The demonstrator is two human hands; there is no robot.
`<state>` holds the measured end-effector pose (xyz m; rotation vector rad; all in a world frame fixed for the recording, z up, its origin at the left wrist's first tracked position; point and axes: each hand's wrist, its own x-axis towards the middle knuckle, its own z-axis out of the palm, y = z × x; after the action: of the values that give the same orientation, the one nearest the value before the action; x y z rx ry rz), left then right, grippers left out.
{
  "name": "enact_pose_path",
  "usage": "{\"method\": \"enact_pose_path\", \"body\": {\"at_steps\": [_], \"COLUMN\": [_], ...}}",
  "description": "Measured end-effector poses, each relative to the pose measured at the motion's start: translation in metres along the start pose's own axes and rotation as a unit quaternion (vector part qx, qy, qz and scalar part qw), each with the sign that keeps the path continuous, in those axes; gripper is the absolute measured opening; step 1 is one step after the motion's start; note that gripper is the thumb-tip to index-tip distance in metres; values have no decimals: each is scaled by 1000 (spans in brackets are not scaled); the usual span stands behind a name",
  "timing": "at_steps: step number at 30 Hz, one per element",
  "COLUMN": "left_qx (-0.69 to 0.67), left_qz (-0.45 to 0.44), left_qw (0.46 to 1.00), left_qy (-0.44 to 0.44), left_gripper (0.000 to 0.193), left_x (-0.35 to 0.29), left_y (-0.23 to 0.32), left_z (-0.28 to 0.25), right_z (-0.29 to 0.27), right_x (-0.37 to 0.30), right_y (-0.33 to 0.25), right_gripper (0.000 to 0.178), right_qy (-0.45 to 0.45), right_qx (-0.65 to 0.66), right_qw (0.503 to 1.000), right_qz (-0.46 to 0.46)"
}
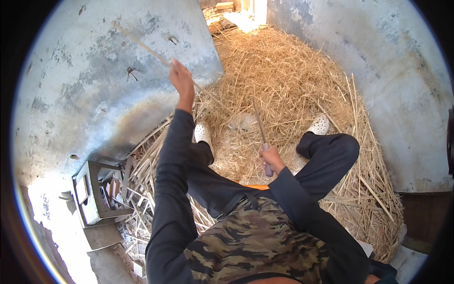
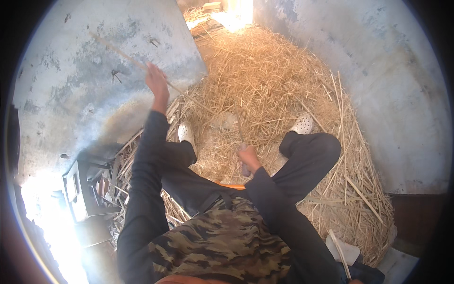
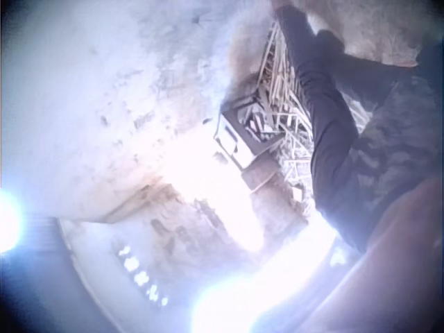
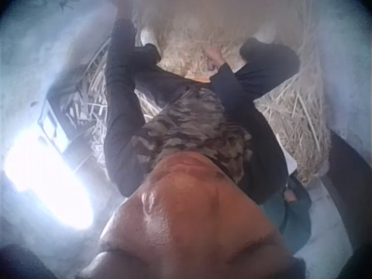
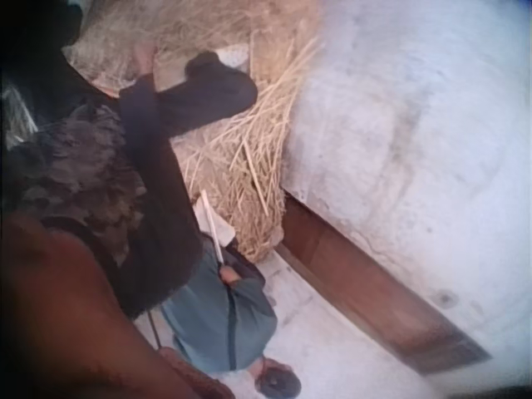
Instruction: The person sits on a straw-covered floor and uses a green utility knife to shave the bark off a long, thin wooden stick. They rotate the stick and scrape the blade along its length to remove the outer layer, occasionally switching to a metal file to smooth the surface.
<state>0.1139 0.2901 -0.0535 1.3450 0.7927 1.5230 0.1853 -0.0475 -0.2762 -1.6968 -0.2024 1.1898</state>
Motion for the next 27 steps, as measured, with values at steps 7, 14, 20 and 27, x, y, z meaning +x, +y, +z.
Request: {"method": "enact_pose_path", "body": {"at_steps": [7, 14, 20, 27], "left_qx": [-160, -446, -522, -554], "left_qz": [-54, -36, -44, -47], "left_qw": [984, 893, 852, 830], "left_qy": [53, -38, 4, 46], "left_gripper": [51, 68, 68, 70], "left_x": [-50, -45, -66, -81], "left_y": [-26, 118, 137, 139], "left_z": [-30, -26, -18, 12], "right_z": [-127, -270, -306, -286], "right_x": [-139, -190, -192, -241], "right_y": [-144, -95, 91, 259], "right_gripper": [24, 19, 19, 26], "right_qy": [38, 456, 511, 511], "right_qx": [63, -303, -239, -330], "right_qw": [984, 788, 824, 777], "right_qz": [-163, -283, -59, 164]}}
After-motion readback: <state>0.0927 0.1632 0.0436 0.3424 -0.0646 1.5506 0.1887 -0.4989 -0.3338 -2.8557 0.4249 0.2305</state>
